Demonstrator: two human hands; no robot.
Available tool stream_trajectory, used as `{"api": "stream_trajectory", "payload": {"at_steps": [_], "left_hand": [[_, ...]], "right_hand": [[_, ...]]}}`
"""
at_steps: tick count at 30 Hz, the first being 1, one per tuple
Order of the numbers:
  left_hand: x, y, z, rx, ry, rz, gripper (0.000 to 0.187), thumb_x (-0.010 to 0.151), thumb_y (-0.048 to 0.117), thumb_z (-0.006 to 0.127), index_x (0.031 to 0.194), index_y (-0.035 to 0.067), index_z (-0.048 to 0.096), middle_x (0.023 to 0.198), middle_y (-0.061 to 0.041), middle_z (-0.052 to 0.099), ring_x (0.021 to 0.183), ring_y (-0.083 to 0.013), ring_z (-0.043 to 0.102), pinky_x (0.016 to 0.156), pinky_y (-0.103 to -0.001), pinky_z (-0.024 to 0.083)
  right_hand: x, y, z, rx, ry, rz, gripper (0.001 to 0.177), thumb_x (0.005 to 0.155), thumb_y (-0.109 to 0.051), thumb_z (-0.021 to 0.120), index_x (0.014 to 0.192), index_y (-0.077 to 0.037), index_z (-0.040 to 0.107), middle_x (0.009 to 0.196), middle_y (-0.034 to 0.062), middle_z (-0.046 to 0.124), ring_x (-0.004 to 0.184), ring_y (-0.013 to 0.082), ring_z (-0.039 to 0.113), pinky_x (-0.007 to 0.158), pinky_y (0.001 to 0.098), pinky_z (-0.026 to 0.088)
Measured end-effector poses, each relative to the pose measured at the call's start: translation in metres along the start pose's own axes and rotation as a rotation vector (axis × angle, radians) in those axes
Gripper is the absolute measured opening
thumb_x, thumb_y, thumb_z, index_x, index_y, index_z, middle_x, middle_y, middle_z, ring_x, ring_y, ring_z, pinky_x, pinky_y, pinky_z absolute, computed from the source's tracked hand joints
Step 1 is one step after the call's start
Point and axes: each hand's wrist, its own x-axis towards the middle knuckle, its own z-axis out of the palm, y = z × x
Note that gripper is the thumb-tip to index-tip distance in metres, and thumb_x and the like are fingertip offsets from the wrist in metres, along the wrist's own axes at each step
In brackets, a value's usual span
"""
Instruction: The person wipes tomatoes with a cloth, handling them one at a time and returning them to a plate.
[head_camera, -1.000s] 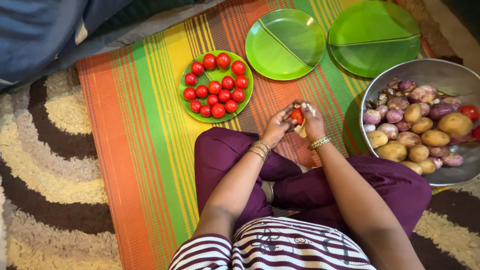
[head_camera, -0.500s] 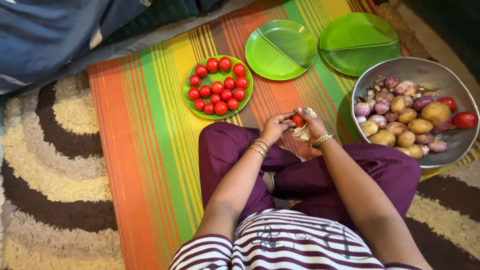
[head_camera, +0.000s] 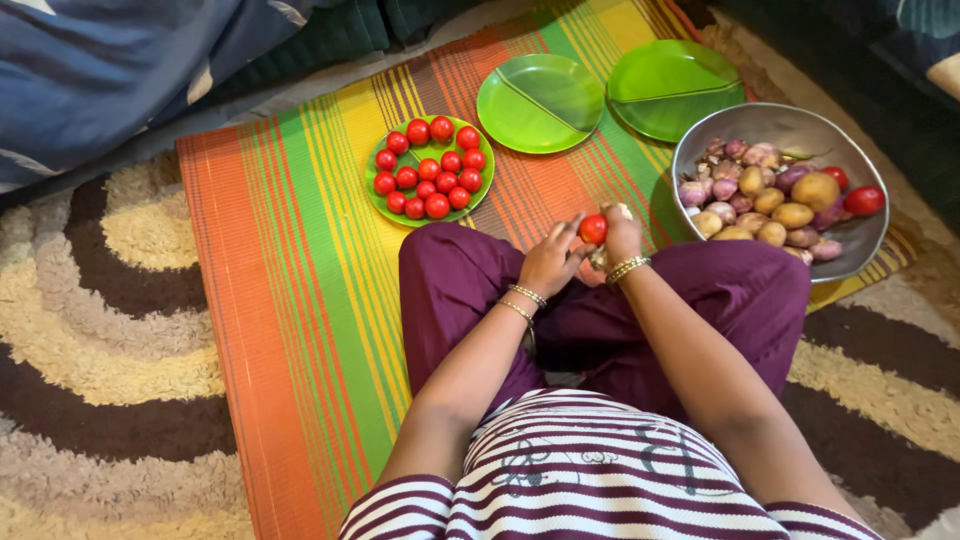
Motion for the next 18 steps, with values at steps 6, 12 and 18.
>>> {"api": "stream_trajectory", "payload": {"at_steps": [6,12,18], "left_hand": [[0.009,0.042,-0.033,-0.180,0.182,-0.187,0.072,0.102,0.059,0.039,0.154,0.011,0.044,0.123,-0.015,0.063,0.096,-0.0296,0.071,0.084,-0.038,0.057],[0.055,0.054,-0.052,-0.354,0.398,0.010,0.074,0.118,0.067,0.030,0.151,0.004,0.049,0.141,-0.021,0.060,0.123,-0.0351,0.061,0.102,-0.043,0.051],[0.080,0.035,-0.074,-1.219,0.234,-0.421,0.068,0.104,0.076,0.030,0.094,0.016,0.060,0.059,0.008,0.042,0.043,-0.0075,0.035,0.038,-0.025,0.024]], "right_hand": [[-0.035,-0.057,0.031,-0.191,-0.137,-0.559,0.020,0.101,-0.016,0.066,0.088,-0.002,0.064,0.081,0.0050,0.065,0.069,0.0128,0.056,0.062,0.0333,0.049],[-0.127,-0.174,0.074,-0.572,-0.085,-0.659,0.019,0.100,-0.026,0.063,0.103,-0.008,0.068,0.084,0.0105,0.072,0.068,0.0220,0.068,0.065,0.0350,0.053],[-0.138,-0.219,0.098,-1.064,-0.266,-0.901,0.037,0.097,-0.043,0.064,0.118,-0.013,0.066,0.113,0.0169,0.070,0.096,0.0389,0.068,0.080,0.0500,0.053]]}}
